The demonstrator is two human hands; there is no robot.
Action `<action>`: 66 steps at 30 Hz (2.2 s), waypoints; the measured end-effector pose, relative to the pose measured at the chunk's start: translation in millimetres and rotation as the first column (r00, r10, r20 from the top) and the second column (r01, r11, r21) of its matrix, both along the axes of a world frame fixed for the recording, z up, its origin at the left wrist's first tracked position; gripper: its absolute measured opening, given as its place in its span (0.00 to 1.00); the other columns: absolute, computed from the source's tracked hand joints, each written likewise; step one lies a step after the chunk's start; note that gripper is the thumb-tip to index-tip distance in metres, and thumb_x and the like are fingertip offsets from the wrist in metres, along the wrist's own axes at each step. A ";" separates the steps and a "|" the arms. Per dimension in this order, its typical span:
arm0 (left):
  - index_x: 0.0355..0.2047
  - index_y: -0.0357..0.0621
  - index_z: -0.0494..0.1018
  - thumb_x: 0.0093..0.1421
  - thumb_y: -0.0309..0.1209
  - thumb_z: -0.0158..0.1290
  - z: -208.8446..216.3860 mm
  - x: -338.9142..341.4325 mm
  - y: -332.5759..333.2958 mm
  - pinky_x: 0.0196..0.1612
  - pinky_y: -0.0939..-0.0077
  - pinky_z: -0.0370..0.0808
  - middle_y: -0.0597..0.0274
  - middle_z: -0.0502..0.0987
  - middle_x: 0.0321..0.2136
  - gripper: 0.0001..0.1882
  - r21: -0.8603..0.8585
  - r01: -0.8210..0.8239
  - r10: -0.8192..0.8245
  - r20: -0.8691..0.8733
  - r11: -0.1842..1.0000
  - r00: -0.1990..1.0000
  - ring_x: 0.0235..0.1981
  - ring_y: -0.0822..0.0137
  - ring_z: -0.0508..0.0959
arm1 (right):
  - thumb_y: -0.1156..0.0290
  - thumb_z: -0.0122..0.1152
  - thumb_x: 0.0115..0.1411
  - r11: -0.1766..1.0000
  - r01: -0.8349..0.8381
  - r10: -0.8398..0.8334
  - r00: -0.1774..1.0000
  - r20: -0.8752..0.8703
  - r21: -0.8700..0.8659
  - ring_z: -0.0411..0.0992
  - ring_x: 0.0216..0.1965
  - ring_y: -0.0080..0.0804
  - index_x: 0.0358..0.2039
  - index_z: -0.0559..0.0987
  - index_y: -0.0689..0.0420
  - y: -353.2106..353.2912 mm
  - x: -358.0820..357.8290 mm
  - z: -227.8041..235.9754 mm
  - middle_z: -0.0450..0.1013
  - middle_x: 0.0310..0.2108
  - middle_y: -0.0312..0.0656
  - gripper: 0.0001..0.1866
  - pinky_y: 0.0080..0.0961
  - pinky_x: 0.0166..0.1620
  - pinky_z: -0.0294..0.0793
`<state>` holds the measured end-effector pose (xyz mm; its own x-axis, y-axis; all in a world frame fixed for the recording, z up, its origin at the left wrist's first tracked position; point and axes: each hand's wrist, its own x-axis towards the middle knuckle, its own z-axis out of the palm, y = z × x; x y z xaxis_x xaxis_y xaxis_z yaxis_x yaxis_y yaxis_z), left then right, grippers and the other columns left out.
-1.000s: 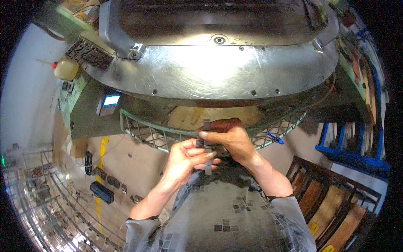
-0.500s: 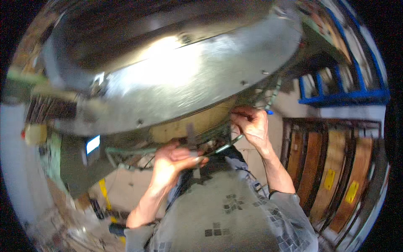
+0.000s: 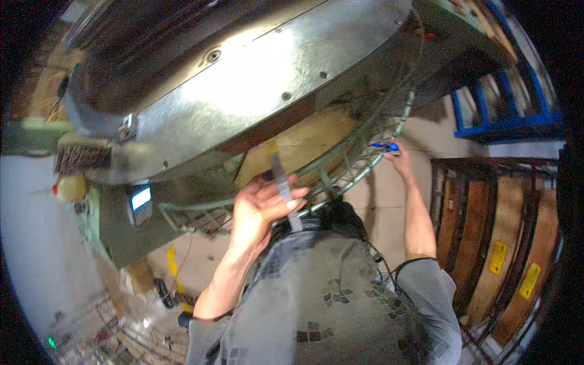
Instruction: The person picks up small rectangular metal pieces from a wooden tray and inserts them into slots on a large circular metal machine. They use a blue-handled tool to adjust or secure the pieces in place, repeating the process for multiple pieces.
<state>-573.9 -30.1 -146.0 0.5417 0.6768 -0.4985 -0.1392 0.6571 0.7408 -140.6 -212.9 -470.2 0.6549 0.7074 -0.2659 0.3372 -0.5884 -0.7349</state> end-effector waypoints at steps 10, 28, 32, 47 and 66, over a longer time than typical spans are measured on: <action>0.51 0.27 0.59 0.51 0.09 0.61 -18.1 51.4 -35.5 0.45 0.54 0.86 0.33 0.72 0.56 0.29 0.151 -0.155 0.169 -0.083 0.976 0.982 0.46 0.42 0.82 | 0.66 0.68 0.60 0.692 0.543 -0.066 0.704 -0.707 0.476 0.72 0.29 0.19 0.34 0.81 0.61 -10.3 -56.4 159.9 0.77 0.26 0.35 0.11 0.26 0.33 0.71; 0.57 0.25 0.60 0.52 0.09 0.58 -23.3 66.8 -58.2 0.41 0.63 0.87 0.38 0.72 0.57 0.32 0.186 -0.290 0.317 -0.132 0.939 0.939 0.40 0.47 0.84 | 0.60 0.72 0.58 0.729 -0.592 0.614 0.787 0.052 0.343 0.68 0.20 0.30 0.30 0.81 0.62 16.9 -118.0 267.0 0.71 0.19 0.44 0.17 0.29 0.26 0.66; 0.57 0.29 0.63 0.52 0.09 0.60 -6.7 65.9 -72.7 0.41 0.61 0.87 0.42 0.73 0.56 0.32 0.144 -0.255 0.263 -0.044 0.956 0.964 0.40 0.48 0.84 | 0.67 0.71 0.57 0.846 -0.393 0.396 0.916 0.068 0.360 0.77 0.28 0.43 0.39 0.82 0.58 22.3 -83.3 190.4 0.78 0.28 0.47 0.12 0.34 0.34 0.77; 0.48 0.32 0.72 0.53 0.12 0.62 10.5 24.6 -68.7 0.46 0.56 0.85 0.43 0.80 0.45 0.22 0.034 -0.046 0.043 0.075 0.998 0.996 0.43 0.50 0.84 | 0.65 0.67 0.62 0.961 -0.010 0.129 0.900 -0.417 0.277 0.79 0.30 0.24 0.37 0.83 0.64 38.0 -115.3 229.1 0.81 0.27 0.42 0.13 0.26 0.32 0.78; 0.50 0.32 0.73 0.58 0.12 0.57 15.2 -68.9 -4.7 0.43 0.65 0.85 0.51 0.82 0.42 0.19 0.004 0.132 -0.132 0.097 0.991 0.987 0.39 0.58 0.85 | 0.70 0.70 0.59 0.930 -0.168 0.357 0.633 -0.687 0.328 0.78 0.35 0.22 0.40 0.83 0.67 143.1 -322.3 345.9 0.82 0.35 0.43 0.14 0.18 0.36 0.77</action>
